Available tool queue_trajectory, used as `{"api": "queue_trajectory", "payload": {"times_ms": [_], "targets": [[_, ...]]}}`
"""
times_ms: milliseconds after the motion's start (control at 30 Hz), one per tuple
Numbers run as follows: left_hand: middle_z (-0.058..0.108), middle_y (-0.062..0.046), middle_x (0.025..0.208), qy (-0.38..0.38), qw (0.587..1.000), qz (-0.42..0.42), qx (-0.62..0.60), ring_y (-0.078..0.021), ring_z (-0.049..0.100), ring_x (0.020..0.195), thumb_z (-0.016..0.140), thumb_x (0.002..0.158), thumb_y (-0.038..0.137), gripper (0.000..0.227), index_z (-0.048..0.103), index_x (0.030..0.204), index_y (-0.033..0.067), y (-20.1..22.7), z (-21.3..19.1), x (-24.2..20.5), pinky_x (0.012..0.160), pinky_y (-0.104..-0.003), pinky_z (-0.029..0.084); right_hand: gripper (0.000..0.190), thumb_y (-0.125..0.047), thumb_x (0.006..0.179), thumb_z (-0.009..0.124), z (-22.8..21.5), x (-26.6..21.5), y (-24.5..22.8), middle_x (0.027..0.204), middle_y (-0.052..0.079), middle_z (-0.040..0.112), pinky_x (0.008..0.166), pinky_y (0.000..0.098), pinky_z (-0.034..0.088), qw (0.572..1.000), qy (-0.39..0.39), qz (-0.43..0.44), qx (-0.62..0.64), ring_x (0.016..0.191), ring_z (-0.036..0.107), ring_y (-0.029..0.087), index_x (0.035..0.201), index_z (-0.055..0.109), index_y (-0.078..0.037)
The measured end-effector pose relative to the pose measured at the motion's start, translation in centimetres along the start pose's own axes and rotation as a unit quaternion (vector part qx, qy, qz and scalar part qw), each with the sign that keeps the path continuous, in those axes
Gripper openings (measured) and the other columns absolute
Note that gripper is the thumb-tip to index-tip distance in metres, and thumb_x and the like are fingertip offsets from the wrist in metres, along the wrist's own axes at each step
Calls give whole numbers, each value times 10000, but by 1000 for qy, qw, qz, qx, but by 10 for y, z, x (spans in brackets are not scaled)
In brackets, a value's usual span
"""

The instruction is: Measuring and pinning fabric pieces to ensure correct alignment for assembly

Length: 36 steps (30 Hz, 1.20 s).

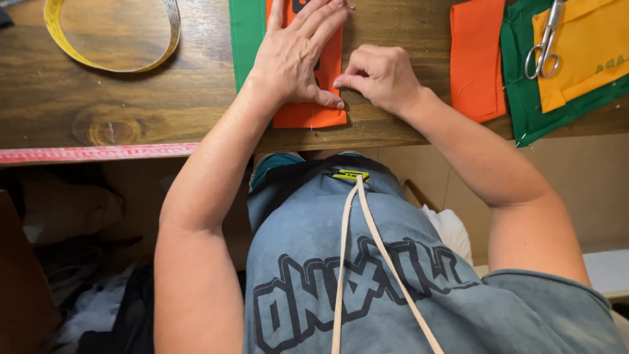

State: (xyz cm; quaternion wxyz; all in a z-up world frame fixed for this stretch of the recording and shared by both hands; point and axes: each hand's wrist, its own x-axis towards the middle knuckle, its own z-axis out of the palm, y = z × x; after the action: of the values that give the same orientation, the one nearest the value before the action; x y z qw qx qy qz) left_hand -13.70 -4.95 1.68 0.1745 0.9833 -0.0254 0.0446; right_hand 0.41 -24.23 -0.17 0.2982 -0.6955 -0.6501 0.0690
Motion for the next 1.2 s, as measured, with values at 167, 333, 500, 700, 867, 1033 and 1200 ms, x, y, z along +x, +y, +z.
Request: {"api": "queue_trajectory", "payload": {"times_ms": [167,333,500,700,867,1033,1200], "targets": [[492,-92,1563,31,998,32,44,-278,471,1384,742,577,980,1365,450,1554,73,-2,4,-3,1041,-537,320,239,-4,932,880,-1,31,26,709,24,690,578,310,456,994,51,87,43,604,574,126,768,711,-42],[488,-95,1562,31,998,29,47,-276,476,1373,735,553,974,1393,435,1558,57,0,3,-3,1031,-537,323,407,-178,936,967,2,-11,-14,699,28,628,542,363,396,999,-2,53,10,610,542,178,748,618,-86],[466,-109,1585,11,998,23,53,-284,440,1411,714,556,983,1419,390,1589,64,-2,8,-3,1056,-551,297,439,-79,880,1008,3,9,-3,693,53,622,584,344,451,996,59,30,56,631,561,167,722,598,-72],[471,-105,1580,18,998,34,47,-280,464,1387,705,548,995,1422,417,1573,53,-3,2,-3,1035,-543,313,475,-188,902,1008,4,-11,-13,682,62,562,556,384,376,999,46,5,25,608,496,195,707,593,-63],[471,-116,1590,25,998,50,40,-291,457,1401,656,543,1017,1437,435,1563,30,-7,2,3,1064,-606,282,306,-61,918,934,-8,-9,-34,744,32,627,608,293,436,971,119,163,130,656,522,130,785,659,-62],[388,-123,1650,1,998,61,8,-291,329,1496,628,542,1003,1455,407,1593,23,-16,1,16,1120,-684,156,259,36,925,894,-10,2,-8,808,90,616,605,290,469,985,152,78,35,684,542,172,829,656,-5],[374,-172,1682,20,996,84,-18,-332,283,1556,639,578,963,1435,431,1614,-9,-20,5,11,1171,-698,35,299,98,852,921,1,28,8,783,92,644,588,265,490,984,174,42,6,680,580,167,788,652,-15]]}}
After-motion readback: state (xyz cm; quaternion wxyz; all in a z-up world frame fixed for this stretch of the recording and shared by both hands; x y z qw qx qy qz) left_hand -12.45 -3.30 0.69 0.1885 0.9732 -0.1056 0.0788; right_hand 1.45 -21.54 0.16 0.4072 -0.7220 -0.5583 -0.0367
